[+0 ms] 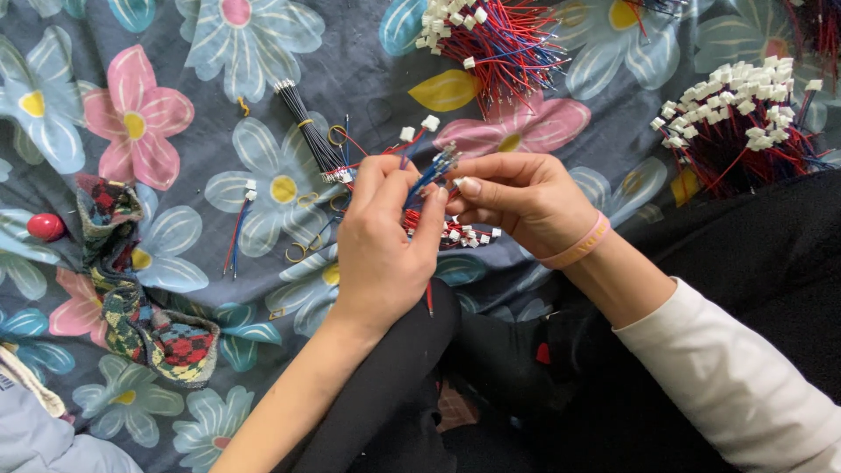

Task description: Assembling wire harnesses by inserting individual wires into plastic connectors

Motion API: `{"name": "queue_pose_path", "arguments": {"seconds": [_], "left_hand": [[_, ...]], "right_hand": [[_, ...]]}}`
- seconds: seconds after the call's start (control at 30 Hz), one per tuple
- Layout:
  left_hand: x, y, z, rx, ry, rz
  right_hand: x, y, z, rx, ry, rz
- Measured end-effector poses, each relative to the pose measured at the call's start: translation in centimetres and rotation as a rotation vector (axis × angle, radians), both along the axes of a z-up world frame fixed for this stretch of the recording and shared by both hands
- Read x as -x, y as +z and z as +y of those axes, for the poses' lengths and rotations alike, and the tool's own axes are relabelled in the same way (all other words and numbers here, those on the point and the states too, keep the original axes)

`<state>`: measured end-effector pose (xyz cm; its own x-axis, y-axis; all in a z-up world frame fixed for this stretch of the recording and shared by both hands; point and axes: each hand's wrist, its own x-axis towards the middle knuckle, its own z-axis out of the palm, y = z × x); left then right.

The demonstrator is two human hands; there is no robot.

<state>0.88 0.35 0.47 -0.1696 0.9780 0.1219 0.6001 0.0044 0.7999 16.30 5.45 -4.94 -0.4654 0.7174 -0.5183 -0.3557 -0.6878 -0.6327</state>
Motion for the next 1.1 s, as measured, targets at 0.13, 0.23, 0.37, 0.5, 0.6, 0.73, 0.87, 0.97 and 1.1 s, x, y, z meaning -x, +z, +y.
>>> {"name": "queue_pose_path", "arguments": {"seconds": [0.13,0.23,0.37,0.5,0.6,0.73,0.87,0.97,1.1], "left_hand": [[-0.1,-0.1,0.1,0.014,0.007,-0.022],[0.4,0.3,0.4,0.062,-0.006,-0.131],[0.9,0.0,0.5,0.049,0.003,-0.136],[0.7,0.0,0.2,0.064,0.038,-0.149],[1.0,-0.3,0.2,0.098,0.059,-0.137],[0.9,-0.2,0.2,0.126,0.100,-0.141],[1.3,-0.4,0.5,0.057,0.063,-0.026],[1.3,-0.8,0.4,0.038,0.048,0.015],[0.6,-0.4,0.5,0.029,0.021,-0.006]], "right_hand": [[-0.1,-0.3,0.4,-0.052,-0.002,-0.068],[-0.1,-1.9,0.7,-0.247,0.058,-0.183],[-0.4,-6.6,-1.1,-1.105,0.589,-0.928],[-0.3,-7.3,-1.7,-1.320,0.765,-1.192],[-0.5,-7.5,-1.5,-1.290,0.813,-1.165],[-0.6,-5.3,-0.3,-1.060,0.685,-1.024],[-0.7,-1.5,1.4,-0.627,0.423,-0.514],[-0.9,1.0,1.9,-0.369,0.321,-0.225],[-1.3,0.6,2.1,-0.176,0.184,-0.096]]}}
